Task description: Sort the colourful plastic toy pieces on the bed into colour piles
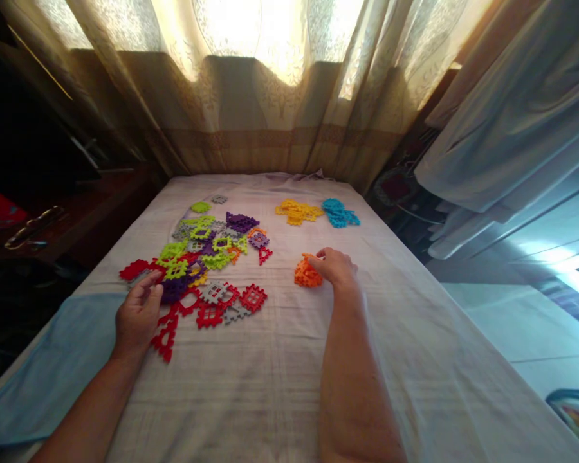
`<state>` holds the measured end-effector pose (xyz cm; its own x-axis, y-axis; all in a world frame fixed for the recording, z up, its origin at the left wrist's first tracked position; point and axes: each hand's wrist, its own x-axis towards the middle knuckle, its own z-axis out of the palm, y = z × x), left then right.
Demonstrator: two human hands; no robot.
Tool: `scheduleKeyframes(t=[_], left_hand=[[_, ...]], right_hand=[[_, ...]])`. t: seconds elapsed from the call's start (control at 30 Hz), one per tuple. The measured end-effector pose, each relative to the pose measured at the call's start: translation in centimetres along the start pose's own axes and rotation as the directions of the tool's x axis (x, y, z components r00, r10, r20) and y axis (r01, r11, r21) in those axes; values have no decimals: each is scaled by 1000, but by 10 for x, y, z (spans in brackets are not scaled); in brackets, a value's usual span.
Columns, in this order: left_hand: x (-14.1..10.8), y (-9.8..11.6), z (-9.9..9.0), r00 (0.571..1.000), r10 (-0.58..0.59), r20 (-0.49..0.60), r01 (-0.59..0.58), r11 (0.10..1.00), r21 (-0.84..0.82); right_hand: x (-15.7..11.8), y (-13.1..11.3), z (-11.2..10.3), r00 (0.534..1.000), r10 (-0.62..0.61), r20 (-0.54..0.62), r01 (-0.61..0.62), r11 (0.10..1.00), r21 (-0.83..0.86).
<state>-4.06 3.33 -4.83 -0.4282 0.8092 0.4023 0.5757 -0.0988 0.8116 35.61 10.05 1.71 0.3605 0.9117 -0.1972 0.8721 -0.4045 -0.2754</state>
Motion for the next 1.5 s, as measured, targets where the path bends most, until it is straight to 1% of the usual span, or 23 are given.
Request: scheduleKeyframes(t=[0.07, 0.1, 0.17, 0.2, 0.3, 0.4, 0.5, 0.57, 0.63, 0.7, 0.8, 0.93, 1.0, 1.1, 1.17, 1.23, 1.3, 1.4, 1.5], left_hand=[[0, 0, 0, 1000, 2, 2, -2, 1000, -5], [0, 0, 0, 1000, 4, 2, -4, 1000, -9], [0, 1, 1, 1000, 10, 0, -10, 1000, -13], [0, 1, 1, 1000, 13, -1, -13, 1000, -14], [0, 1, 2, 1000, 7, 1, -7, 1000, -16], [0, 1, 2, 1000, -7, 4, 7, 1000, -20], [1, 0, 2, 1000, -16, 6, 16, 1000, -21], [1, 1, 2, 1000, -15, 7, 15, 1000, -23], [0, 1, 2, 1000, -13, 8, 13, 1000, -26], [0, 2, 2, 1000, -11, 11, 11, 1000, -29], [0, 3, 1, 1000, -7, 10, 8, 1000, -28], [1, 4, 2, 1000, -8, -2, 8, 999, -33], [1, 4, 2, 1000, -7, -1, 7, 999, -38], [1, 4, 3, 1000, -8, 0, 8, 999, -40], [1, 4, 3, 1000, -13, 0, 13, 999, -39], [1, 3, 2, 1000, -18, 3, 18, 999, -34], [1, 3, 2, 1000, -17, 2, 17, 999, -28], [1, 2, 2, 1000, -9, 5, 9, 1000, -22], [1, 0, 2, 1000, -17, 13, 18, 1000, -16]], right_hand=[[-3, -7, -3, 999, -24, -42, 23, 999, -26], [-6, -13, -4, 996, -57, -75, 54, 998, -38], [-12, -31, -2, 978, -165, -127, 159, 986, -54], [-15, -42, 0, 963, -235, -134, 229, 972, -57], [-25, -79, 18, 902, -424, -80, 420, 905, -64], [-35, -111, 41, 853, -522, -4, 521, 850, -75], [-43, -133, 58, 806, -592, 17, 590, 800, -106], [-46, -142, 63, 787, -617, 12, 613, 779, -131], [-46, -147, 66, 791, -612, 2, 606, 782, -147], [-45, -150, 66, 806, -591, -10, 582, 797, -160], [-45, -149, 67, 820, -573, -16, 560, 807, -189], [-50, -140, 63, 804, -594, 13, 578, 778, -246], [-52, -133, 55, 811, -584, 36, 572, 777, -264], [-48, -118, 36, 844, -536, 17, 524, 817, -240], [-40, -103, 21, 878, -478, -32, 464, 865, -189], [-29, -84, 8, 925, -375, -62, 364, 921, -140], [-17, -62, 0, 964, -258, -68, 250, 962, -114], [-3, -34, -4, 988, -132, -80, 124, 987, -107], [5, -20, -5, 995, -73, -62, 67, 993, -100]])
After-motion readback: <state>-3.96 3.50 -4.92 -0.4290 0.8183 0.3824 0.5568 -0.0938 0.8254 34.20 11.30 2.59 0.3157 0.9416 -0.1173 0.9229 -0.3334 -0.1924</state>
